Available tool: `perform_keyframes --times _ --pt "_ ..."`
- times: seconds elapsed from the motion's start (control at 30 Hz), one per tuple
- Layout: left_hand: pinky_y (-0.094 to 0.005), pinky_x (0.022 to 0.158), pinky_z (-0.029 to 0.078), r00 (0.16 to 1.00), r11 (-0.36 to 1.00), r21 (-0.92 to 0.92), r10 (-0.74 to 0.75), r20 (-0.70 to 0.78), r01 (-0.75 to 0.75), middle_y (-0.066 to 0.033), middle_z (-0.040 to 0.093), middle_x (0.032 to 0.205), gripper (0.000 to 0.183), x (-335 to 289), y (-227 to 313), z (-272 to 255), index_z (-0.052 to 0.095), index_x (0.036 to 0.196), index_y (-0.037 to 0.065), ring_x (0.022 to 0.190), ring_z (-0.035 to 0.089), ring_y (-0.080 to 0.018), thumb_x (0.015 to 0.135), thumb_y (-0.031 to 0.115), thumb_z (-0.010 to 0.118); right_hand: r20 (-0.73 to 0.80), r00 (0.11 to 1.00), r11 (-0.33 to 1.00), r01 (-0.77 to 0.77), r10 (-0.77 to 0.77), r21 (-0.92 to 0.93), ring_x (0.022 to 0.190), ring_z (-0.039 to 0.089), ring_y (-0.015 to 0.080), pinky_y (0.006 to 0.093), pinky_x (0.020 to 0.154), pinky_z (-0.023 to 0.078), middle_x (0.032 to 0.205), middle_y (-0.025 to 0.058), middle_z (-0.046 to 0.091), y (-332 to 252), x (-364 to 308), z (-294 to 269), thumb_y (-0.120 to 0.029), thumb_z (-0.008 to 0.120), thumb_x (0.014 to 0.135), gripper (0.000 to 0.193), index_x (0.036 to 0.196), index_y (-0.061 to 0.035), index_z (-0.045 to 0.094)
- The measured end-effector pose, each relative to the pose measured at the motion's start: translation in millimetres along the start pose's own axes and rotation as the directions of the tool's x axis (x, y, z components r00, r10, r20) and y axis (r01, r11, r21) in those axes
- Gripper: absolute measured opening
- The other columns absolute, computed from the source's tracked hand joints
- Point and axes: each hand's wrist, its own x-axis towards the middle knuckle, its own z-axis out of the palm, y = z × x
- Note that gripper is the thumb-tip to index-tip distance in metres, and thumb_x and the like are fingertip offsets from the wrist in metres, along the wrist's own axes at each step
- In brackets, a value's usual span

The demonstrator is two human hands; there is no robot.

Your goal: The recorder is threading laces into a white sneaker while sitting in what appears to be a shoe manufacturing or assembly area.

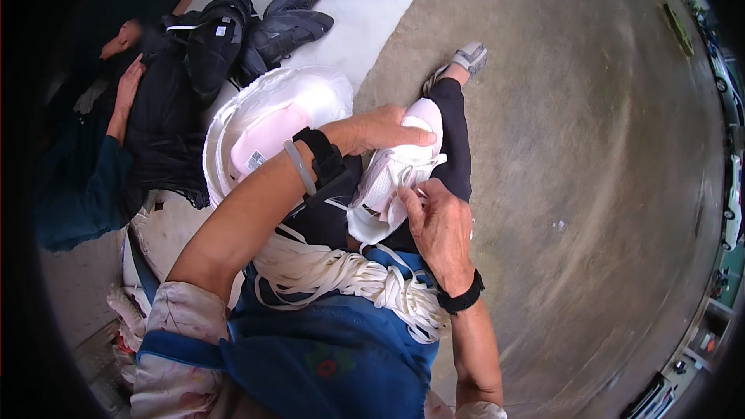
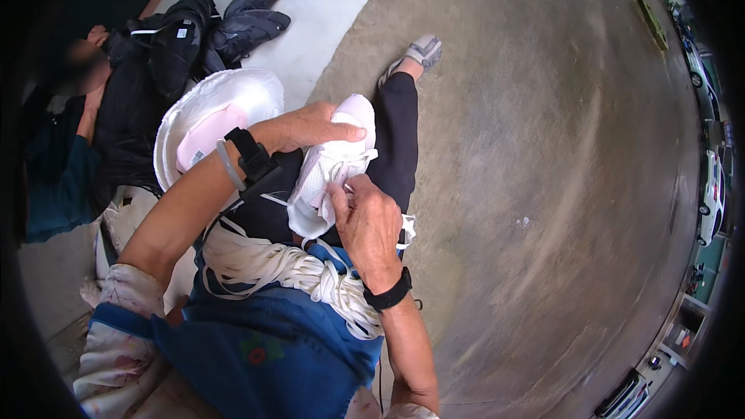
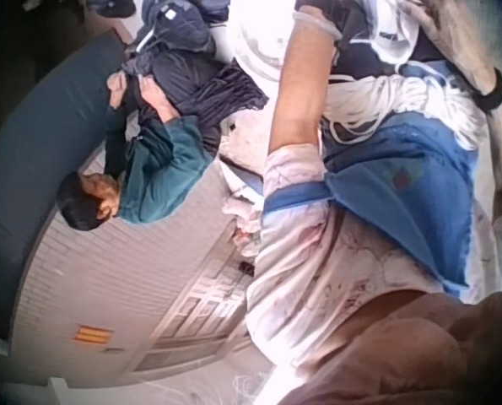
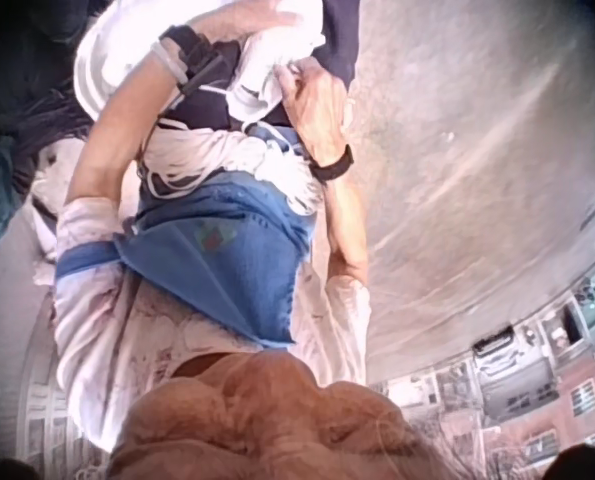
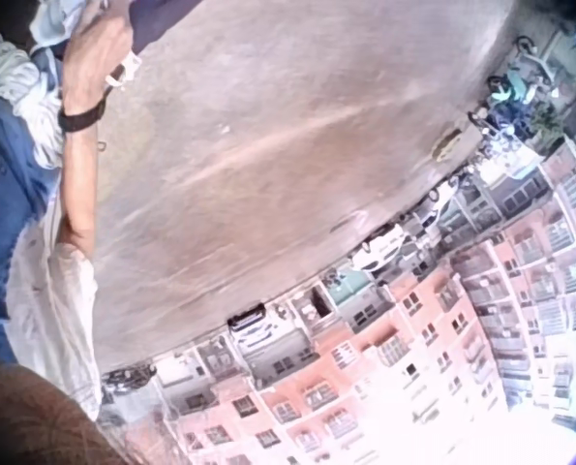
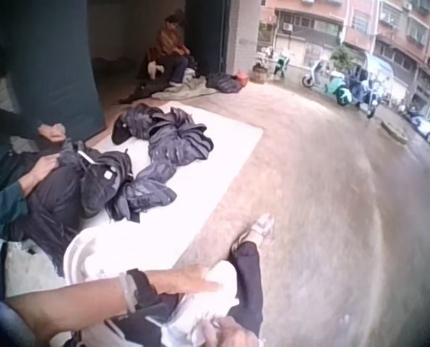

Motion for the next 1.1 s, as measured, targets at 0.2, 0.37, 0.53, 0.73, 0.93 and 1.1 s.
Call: perform_keyframes --times 0.2,0.37,0.53,0.73,0.93,1.1 --pt "-0.0307 0.081 0.05 0.998 0.998 0.052 -0.024 -0.055 0.027 -0.0145 0.067 0.103 0.048 2.9 -1.4 -1.5 0.062 0.114 -0.005 0.092 0.063 -0.0187 0.087 0.034 0.069 0.045 0.999 1.0 0.018 -0.019 0.025 0.062 0.064 0.0388 0.0428 0.057 0.049 0.065 0.0232 0.061 -0.6 5.9 12.2 -0.016 0.066 0.085 0.02 0.077 0.0027 0.063" --pt "-0.0306 0.078 0.05 0.996 0.997 0.061 0.05 -0.068 -0.046 -0.0135 0.067 0.099 0.045 0.0 -3.7 -1.5 0.064 0.11 -0.005 0.089 0.062 -0.0178 0.088 0.033 0.068 0.246 0.958 0.856 -0.247 0.146 0.455 0.054 0.047 0.0109 0.032 0.053 0.043 0.055 0.0104 0.051 0.8 10.5 15.6 -0.004 0.055 0.083 0.016 0.071 0.0045 0.057" --pt "-0.0305 0.077 0.05 0.983 0.987 0.049 0.154 -0.104 -0.15 -0.0121 0.067 0.095 0.042 -6.1 1.9 3.7 0.063 0.108 -0.005 0.087 0.062 -0.0163 0.088 0.031 0.068 0.32 0.941 0.865 -0.071 -0.107 0.497 0.065 0.05 0.0104 0.0276 0.06 0.043 0.069 0.0049 0.057 -3.0 -3.4 20.3 -0.003 0.056 0.086 0.01 0.08 0.0039 0.061" --pt "-0.0309 0.075 0.051 0.98 0.998 0.008 0.069 -0.186 -0.069 -0.0126 0.068 0.095 0.04 -2.5 -2.9 2.9 0.063 0.11 -0.006 0.085 0.064 -0.0166 0.087 0.027 0.069 0.57 0.763 0.908 0.051 -0.305 0.417 0.057 0.051 0.0344 0.0358 0.055 0.043 0.064 0.0193 0.047 -35.9 -37.2 27.6 0.003 0.053 0.076 0.001 0.077 0.0036 0.052" --pt "-0.0301 0.075 0.051 0.991 0.998 0.059 0.027 -0.133 -0.02 -0.0142 0.067 0.098 0.045 -1.9 -2.3 1.0 0.062 0.112 -0.007 0.086 0.063 -0.0169 0.088 0.03 0.069 0.454 0.856 0.941 0.101 -0.249 0.324 0.058 0.058 0.0245 0.034 0.057 0.046 0.067 0.0164 0.058 -11.1 -34.2 10.1 -0.003 0.055 0.087 0.008 0.085 0.0016 0.061" --pt "-0.0306 0.074 0.051 0.995 0.997 0.053 0.059 -0.084 -0.055 -0.0147 0.067 0.098 0.048 -5.2 0.9 3.9 0.062 0.112 -0.008 0.086 0.063 -0.0171 0.088 0.033 0.07 -0.026 0.992 0.992 -0.126 0.127 0.028 0.069 0.064 0.0391 0.0419 0.061 0.05 0.078 0.0233 0.063 -15.9 -1.7 -2.9 -0.014 0.061 0.088 0.016 0.086 0.0015 0.061"
